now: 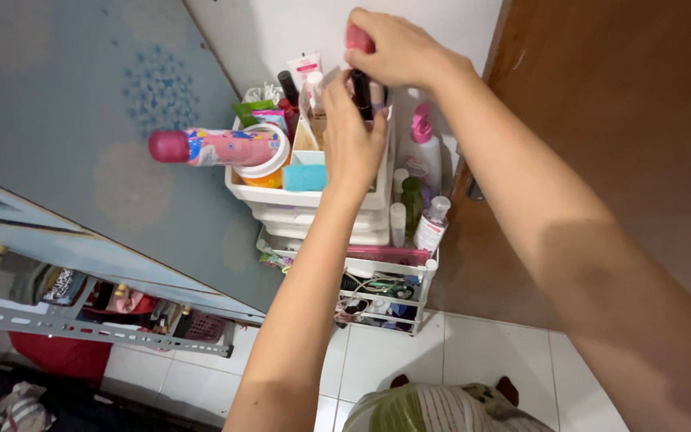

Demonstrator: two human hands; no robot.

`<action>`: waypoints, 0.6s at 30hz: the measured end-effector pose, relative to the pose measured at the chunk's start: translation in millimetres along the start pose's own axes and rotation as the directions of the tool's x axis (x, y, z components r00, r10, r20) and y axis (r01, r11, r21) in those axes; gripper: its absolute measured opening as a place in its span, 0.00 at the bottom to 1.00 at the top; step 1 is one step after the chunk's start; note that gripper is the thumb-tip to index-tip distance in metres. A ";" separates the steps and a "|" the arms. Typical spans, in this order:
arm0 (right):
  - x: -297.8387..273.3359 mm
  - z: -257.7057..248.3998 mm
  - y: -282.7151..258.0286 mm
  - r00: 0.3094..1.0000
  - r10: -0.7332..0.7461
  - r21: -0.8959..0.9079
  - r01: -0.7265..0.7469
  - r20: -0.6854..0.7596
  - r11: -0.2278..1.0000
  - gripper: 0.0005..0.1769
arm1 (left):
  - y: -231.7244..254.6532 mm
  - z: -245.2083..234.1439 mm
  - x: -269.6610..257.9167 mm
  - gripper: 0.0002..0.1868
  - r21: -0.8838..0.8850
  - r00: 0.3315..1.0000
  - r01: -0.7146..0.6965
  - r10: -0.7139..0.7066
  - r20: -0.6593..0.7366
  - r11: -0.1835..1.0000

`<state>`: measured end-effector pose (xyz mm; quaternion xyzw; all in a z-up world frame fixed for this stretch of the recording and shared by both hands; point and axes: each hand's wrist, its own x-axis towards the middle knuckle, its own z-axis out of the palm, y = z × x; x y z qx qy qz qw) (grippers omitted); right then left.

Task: The person unpacks a black backpack, removing items such as a small pouch, a portable fan, a comb, a box, a phone, a charger, and makeup items. They place these items onto a nearby shelf or storage unit. The person then closes the backpack.

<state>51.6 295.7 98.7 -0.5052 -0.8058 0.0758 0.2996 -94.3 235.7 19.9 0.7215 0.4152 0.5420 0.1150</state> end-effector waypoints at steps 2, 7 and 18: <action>-10.8 0.4 -4.4 0.994 -0.042 0.052 0.048 -0.104 0.998 0.30 | 13.1 -7.3 -2.2 0.40 -0.011 1.000 -0.025 0.025 -0.013 1.000; -71.6 -13.6 -20.4 0.876 -0.122 0.062 0.171 -0.467 0.983 0.33 | 65.8 -9.7 -19.1 0.44 0.138 0.974 -0.112 0.136 -0.181 0.984; -388.3 -116.0 47.8 0.787 0.489 0.581 -0.210 -0.377 0.786 0.11 | 263.5 146.0 -134.3 0.25 -0.279 0.884 0.076 0.064 0.463 0.957</action>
